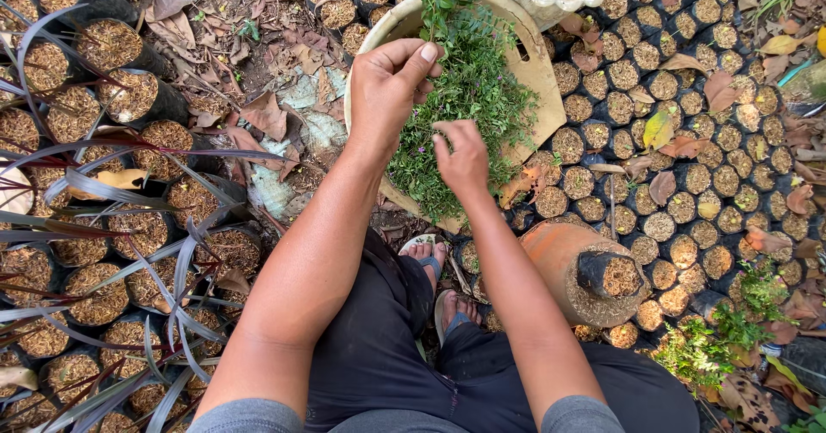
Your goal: The person sits on the ground and selects small green seedlings from a basin. They use a small stick to make a hole in the soil of a black nursery bag, insert the seedling, and press the soil around it. The person repeats this process with multiple seedlings and nursery bags.
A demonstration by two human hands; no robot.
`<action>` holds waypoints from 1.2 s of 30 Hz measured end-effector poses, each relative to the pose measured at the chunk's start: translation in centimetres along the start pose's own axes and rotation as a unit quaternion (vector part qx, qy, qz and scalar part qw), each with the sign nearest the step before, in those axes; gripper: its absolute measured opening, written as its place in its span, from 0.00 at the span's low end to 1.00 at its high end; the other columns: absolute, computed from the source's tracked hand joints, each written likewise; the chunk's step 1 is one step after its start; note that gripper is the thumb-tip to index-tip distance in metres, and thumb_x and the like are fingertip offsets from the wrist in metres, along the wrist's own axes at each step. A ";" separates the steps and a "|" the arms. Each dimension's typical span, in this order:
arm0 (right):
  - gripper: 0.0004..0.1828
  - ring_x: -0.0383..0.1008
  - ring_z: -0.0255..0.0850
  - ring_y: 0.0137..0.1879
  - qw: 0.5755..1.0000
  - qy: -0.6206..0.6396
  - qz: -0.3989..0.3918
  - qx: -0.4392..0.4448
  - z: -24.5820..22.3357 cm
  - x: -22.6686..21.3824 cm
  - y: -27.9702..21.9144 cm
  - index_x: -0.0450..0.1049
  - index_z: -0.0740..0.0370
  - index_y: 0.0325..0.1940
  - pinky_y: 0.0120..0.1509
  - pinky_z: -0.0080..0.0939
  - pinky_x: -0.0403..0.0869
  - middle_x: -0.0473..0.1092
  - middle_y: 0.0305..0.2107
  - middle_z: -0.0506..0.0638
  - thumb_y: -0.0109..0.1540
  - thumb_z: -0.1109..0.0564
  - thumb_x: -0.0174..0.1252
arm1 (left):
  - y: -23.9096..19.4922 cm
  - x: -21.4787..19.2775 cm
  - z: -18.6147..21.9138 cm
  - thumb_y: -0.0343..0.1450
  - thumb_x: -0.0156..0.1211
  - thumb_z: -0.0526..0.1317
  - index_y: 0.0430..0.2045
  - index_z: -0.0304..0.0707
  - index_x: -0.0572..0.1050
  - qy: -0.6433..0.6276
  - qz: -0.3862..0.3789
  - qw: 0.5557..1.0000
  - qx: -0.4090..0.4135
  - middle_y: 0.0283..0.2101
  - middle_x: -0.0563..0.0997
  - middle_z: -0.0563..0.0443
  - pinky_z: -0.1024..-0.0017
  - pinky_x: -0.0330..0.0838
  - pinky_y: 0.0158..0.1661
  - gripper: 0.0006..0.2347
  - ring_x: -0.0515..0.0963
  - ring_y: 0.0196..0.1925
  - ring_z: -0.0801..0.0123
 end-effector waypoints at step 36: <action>0.16 0.73 0.29 0.44 0.861 0.474 0.041 0.180 4.3 -3.3 4.9 0.78 0.64 0.55 0.47 0.30 0.69 0.78 0.41 0.46 0.65 0.54 0.66 | 0.0 -0.3 0.2 0.73 0.63 0.40 0.37 0.33 0.84 -0.009 -0.003 1.000 -0.010 0.29 0.84 0.54 0.80 0.72 0.27 0.09 0.77 0.25 0.79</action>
Point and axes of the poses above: each hand's wrist, its own y-axis towards the middle knuckle, its own x-axis out of the palm, z = x × y, the point moved 5 cm from there along y, towards the middle knuckle
